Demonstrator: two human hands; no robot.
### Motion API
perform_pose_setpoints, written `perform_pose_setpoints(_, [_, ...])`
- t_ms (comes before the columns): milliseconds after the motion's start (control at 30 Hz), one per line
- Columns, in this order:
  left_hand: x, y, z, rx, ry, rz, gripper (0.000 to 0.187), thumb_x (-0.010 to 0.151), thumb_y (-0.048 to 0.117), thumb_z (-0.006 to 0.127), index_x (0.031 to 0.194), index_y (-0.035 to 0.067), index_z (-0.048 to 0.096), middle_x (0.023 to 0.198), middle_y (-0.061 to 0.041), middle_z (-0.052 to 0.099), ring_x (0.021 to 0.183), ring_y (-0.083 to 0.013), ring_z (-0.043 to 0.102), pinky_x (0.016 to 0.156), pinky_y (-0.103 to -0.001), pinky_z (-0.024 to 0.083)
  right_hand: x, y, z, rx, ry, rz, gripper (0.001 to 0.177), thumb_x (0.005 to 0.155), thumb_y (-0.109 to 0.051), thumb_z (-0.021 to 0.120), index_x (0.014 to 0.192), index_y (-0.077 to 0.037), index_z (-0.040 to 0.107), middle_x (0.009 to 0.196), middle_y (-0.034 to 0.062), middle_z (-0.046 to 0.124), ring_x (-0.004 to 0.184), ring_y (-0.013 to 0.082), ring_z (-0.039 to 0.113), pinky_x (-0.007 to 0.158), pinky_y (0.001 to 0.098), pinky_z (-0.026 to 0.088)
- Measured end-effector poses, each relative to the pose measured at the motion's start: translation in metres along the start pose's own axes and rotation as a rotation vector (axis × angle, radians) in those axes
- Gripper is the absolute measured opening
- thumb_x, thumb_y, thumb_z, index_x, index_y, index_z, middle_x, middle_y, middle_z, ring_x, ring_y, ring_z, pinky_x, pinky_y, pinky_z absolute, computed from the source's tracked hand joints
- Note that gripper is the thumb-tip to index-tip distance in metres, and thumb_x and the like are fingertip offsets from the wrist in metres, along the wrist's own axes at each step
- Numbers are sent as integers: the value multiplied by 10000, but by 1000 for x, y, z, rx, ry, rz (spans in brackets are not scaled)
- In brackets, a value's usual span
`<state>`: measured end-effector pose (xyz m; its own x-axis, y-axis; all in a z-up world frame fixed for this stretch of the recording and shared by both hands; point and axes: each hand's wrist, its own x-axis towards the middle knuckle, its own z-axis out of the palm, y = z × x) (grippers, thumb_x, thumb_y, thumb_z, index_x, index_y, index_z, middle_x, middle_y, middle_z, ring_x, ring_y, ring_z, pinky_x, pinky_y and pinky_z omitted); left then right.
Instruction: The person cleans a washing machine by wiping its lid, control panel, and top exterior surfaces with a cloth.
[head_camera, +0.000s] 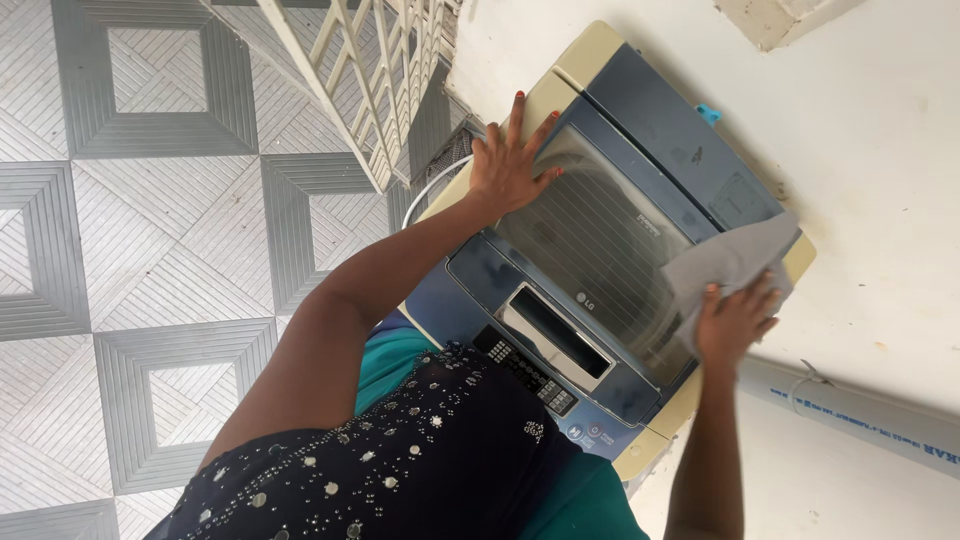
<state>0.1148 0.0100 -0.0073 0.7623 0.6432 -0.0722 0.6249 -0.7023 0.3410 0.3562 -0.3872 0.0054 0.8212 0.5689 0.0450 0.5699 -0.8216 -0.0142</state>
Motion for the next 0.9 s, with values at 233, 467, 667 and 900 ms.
perform_pose_setpoints(233, [2,-12,17,-59,177,79,888,986,845,245,1677,315,71,1693,-266,167,943,-362,586,857,-510,509,-13,-178,12,-34,-122,-266,831,1011,-675,313,1460,-6,516,1768,134,116,1607,450,-8,1236,697,-30])
perform_pose_setpoints(467, [3,-19,30,-110,281,95,947,981,884,202,1686,270,49,1690,-236,212,1062,-428,608,886,-535,508,98,-329,20,53,-36,-472,736,1074,-614,303,1671,-185,252,1747,28,133,1601,297,13,1237,664,-41])
perform_pose_setpoints(667, [4,-16,16,-141,153,54,950,944,868,181,1691,293,67,1717,-187,200,1021,-392,617,885,-518,513,187,-338,4,79,-59,-334,661,1073,-608,296,1656,-298,258,1735,-27,172,1609,289,113,1266,657,25])
perform_pose_setpoints(900, [5,-19,21,-161,130,54,868,960,841,153,1666,338,100,1718,-169,167,1023,-368,614,812,-480,524,197,-147,17,139,26,9,799,1029,-666,362,1612,-121,323,1667,156,317,1555,360,234,1215,678,65])
